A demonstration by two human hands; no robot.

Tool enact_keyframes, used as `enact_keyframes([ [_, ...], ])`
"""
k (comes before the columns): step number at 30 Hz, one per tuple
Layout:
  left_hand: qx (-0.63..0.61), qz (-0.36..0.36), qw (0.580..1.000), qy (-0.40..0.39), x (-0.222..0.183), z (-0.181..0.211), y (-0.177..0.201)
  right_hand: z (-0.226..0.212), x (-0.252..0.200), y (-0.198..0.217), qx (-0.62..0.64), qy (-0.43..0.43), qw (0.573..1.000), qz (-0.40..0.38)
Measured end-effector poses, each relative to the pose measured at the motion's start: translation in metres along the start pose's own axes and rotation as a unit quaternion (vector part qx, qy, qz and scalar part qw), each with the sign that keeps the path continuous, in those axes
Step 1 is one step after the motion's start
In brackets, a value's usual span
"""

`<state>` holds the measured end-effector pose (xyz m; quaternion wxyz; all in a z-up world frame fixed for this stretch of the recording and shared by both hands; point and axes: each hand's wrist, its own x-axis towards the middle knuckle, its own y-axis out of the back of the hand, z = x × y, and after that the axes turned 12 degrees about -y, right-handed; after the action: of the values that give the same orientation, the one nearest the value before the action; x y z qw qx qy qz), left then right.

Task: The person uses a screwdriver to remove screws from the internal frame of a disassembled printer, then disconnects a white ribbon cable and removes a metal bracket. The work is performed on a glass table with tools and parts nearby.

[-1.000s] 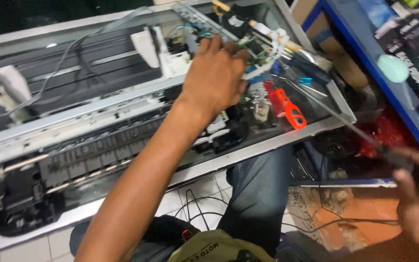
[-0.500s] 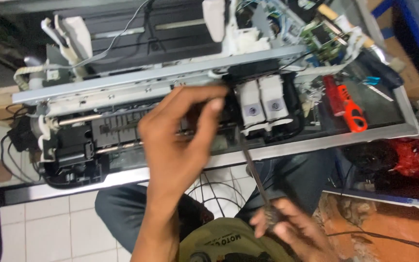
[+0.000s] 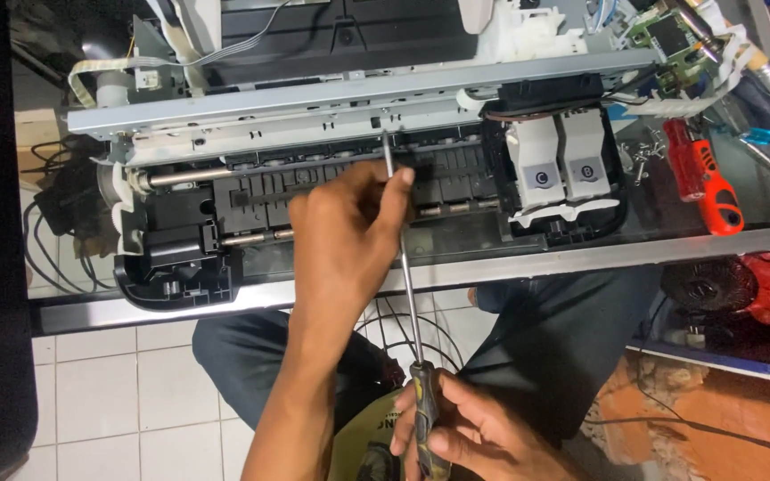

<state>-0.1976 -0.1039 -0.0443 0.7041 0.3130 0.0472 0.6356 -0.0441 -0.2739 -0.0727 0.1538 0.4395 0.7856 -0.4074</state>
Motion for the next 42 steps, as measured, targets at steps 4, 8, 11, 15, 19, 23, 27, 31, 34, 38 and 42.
enact_keyframes([
  [4,0.026,-0.053,0.998,-0.034,0.009,-0.002,-0.003,0.007,0.003,0.001,0.001,-0.012,1.0,0.012],
  [8,0.145,-0.071,0.986,-0.039,0.015,-0.004,-0.003,0.005,0.003,0.001,-0.003,-0.003,1.0,-0.011],
  [11,0.151,-0.05,0.986,-0.043,0.019,-0.008,-0.002,-0.003,0.003,-0.002,-0.013,0.006,1.0,-0.005],
  [15,0.108,0.018,0.989,-0.098,0.016,-0.018,-0.005,-0.009,0.008,-0.003,0.139,-0.149,0.978,0.051],
  [19,0.075,0.043,0.989,-0.118,0.017,-0.018,-0.003,-0.013,0.009,-0.005,0.131,-0.157,0.976,0.078],
  [23,0.041,0.058,0.991,-0.117,0.019,-0.019,-0.003,-0.008,0.015,-0.002,0.138,-0.109,0.984,0.035],
  [27,0.033,0.058,0.99,-0.122,0.019,-0.02,-0.003,-0.005,0.022,-0.003,0.305,-0.191,0.932,0.053],
  [31,0.031,0.072,0.99,-0.12,0.02,-0.019,-0.004,-0.003,0.02,-0.006,0.062,-0.056,0.995,0.055],
  [34,0.042,0.078,0.989,-0.122,0.019,-0.019,-0.006,-0.002,0.025,-0.007,0.394,-0.219,0.882,0.137],
  [38,0.032,0.081,0.99,-0.107,0.019,-0.018,-0.006,0.003,0.008,0.01,0.318,-0.169,0.932,-0.033],
  [42,0.061,0.097,0.975,-0.193,0.018,-0.015,-0.002,0.002,0.009,0.013,0.176,-0.098,0.978,-0.061],
])
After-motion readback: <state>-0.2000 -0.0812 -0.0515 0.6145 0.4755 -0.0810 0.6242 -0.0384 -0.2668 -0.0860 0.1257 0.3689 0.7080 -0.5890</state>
